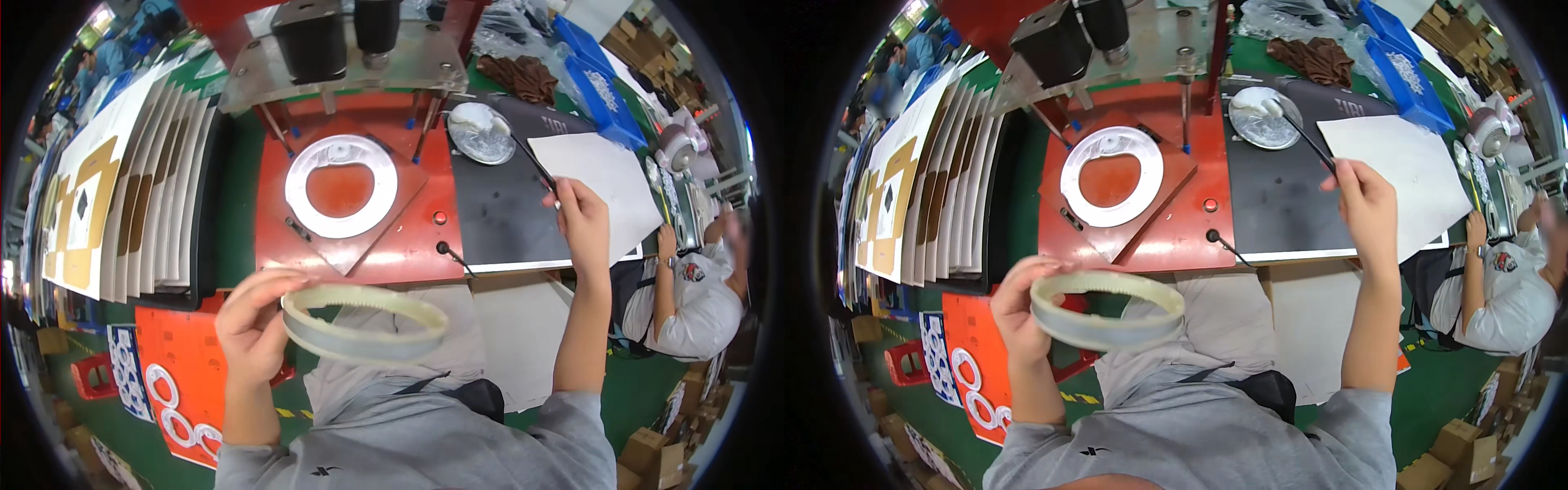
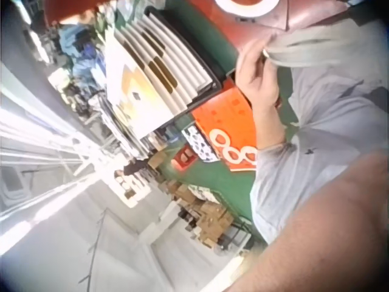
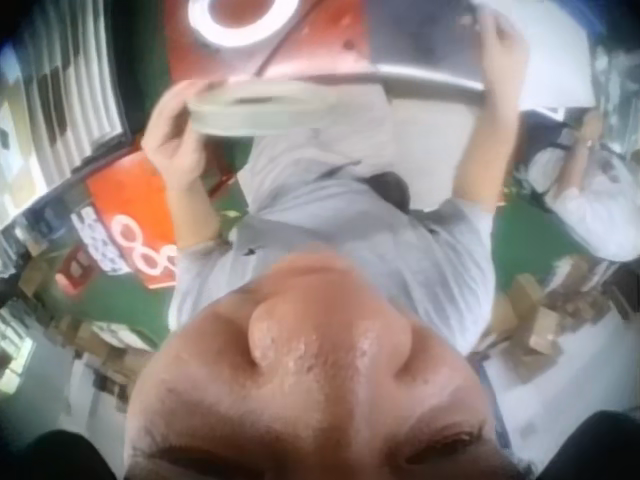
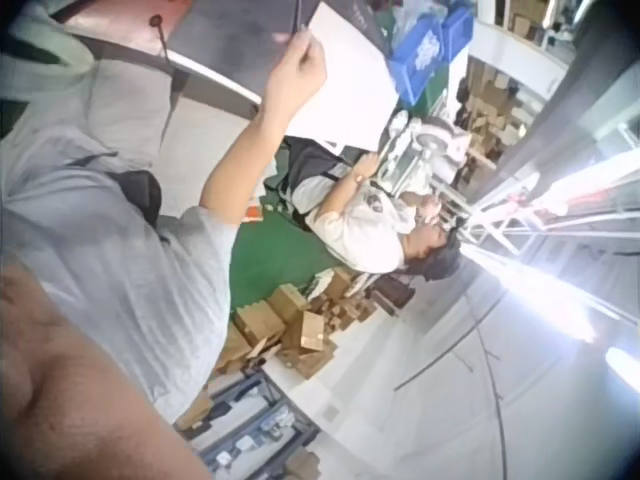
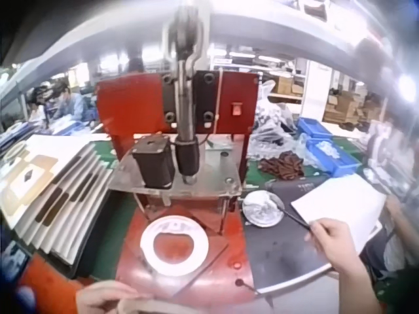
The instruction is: Applying adhesive to circular components and using a manual press for assembly.
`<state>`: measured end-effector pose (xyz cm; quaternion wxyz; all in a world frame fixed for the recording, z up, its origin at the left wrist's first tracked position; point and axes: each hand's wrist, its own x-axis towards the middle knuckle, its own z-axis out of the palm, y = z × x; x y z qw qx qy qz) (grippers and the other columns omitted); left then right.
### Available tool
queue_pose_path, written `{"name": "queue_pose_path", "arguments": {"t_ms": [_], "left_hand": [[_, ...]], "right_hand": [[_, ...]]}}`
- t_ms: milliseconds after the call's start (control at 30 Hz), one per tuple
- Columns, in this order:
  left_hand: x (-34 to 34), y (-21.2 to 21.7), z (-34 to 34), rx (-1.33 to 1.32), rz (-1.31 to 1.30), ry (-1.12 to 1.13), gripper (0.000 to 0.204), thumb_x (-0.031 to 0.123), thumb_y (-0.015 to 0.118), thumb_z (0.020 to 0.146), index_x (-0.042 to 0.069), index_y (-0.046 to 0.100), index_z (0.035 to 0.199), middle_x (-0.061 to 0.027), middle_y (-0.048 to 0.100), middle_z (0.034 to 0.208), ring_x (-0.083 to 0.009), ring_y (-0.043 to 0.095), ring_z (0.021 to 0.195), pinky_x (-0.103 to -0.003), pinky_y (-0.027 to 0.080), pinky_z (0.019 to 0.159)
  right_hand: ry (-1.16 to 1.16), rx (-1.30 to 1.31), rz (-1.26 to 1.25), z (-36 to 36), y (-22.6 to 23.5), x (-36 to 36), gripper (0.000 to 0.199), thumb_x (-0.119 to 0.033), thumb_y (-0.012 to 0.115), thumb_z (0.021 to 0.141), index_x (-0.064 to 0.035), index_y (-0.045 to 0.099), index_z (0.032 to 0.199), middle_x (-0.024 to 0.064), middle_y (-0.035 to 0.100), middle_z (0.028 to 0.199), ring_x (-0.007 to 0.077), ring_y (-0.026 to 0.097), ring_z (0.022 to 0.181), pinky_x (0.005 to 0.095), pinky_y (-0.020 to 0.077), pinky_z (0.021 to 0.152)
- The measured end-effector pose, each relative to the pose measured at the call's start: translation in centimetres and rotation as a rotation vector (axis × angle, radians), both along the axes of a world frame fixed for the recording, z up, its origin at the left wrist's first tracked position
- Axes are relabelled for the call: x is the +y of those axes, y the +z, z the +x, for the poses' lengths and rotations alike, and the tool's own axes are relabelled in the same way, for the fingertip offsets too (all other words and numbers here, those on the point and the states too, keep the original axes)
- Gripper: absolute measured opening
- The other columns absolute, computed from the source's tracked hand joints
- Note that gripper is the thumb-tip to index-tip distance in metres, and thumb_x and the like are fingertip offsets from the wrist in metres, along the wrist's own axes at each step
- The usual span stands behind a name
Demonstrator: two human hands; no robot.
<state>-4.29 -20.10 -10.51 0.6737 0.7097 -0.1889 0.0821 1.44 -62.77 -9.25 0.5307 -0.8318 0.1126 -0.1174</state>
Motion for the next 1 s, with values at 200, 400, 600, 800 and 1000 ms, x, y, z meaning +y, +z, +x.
{"name": "queue_pose_path", "arguments": {"t_ms": [200, 400, 600, 800, 1000], "left_hand": [[-0.6, 3.6, 2.9, -0.383, 0.203, -0.05, 0.034, -0.01, 0.069, 0.077, -0.006, 0.073, 0.11, -0.0218, 0.073, 0.113, -0.0338, 0.072, 0.106, -0.039, 0.057, 0.09], [-1.3, 5.2, 3.8, -0.536, 0.261, -0.081, 0.038, -0.008, 0.076, 0.074, -0.002, 0.077, 0.111, -0.0196, 0.071, 0.117, -0.0294, 0.069, 0.103, -0.036, 0.057, 0.084], [-1.0, 4.5, 3.0, -0.481, 0.235, -0.052, 0.04, -0.009, 0.075, 0.072, 0.0, 0.078, 0.111, -0.0164, 0.07, 0.118, -0.0267, 0.067, 0.103, -0.034, 0.056, 0.081], [-0.5, 3.6, 2.6, -0.466, 0.116, -0.057, 0.039, -0.014, 0.071, 0.074, -0.004, 0.076, 0.111, -0.0209, 0.066, 0.118, -0.0279, 0.069, 0.104, -0.034, 0.058, 0.085], [0.6, 3.7, 2.3, -0.485, 0.105, -0.03, 0.035, -0.014, 0.069, 0.078, -0.009, 0.072, 0.112, -0.0262, 0.067, 0.117, -0.0313, 0.073, 0.1, -0.037, 0.062, 0.086]], "right_hand": [[0.256, -0.001, 0.437, -4.9, 0.5, 1.2, 0.034, -0.019, 0.049, 0.113, 0.0089, 0.068, 0.121, 0.0087, 0.07, 0.087, 0.0003, 0.036, 0.047, 0.0179, 0.0262, 0.046], [0.382, -0.215, 0.164, -7.3, 2.4, 4.4, 0.026, -0.012, 0.056, 0.109, 0.0077, 0.068, 0.121, 0.0144, 0.073, 0.092, 0.001, 0.039, 0.047, 0.0167, 0.028, 0.045], [0.529, -0.316, -0.085, -7.0, 5.4, 7.6, 0.018, 0.001, 0.069, 0.095, 0.008, 0.073, 0.111, 0.0156, 0.074, 0.093, 0.0221, 0.072, 0.083, 0.0283, 0.0556, 0.073], [0.652, -0.444, -0.259, -5.7, 6.1, 10.7, 0.027, 0.012, 0.07, 0.082, 0.0069, 0.075, 0.109, 0.0161, 0.071, 0.091, 0.0229, 0.067, 0.077, 0.029, 0.0528, 0.067], [0.679, -0.462, -0.522, -6.4, 7.9, 11.1, 0.036, 0.009, 0.07, 0.073, 0.0061, 0.075, 0.108, 0.0164, 0.069, 0.091, 0.0233, 0.066, 0.072, 0.0307, 0.0533, 0.06]]}}
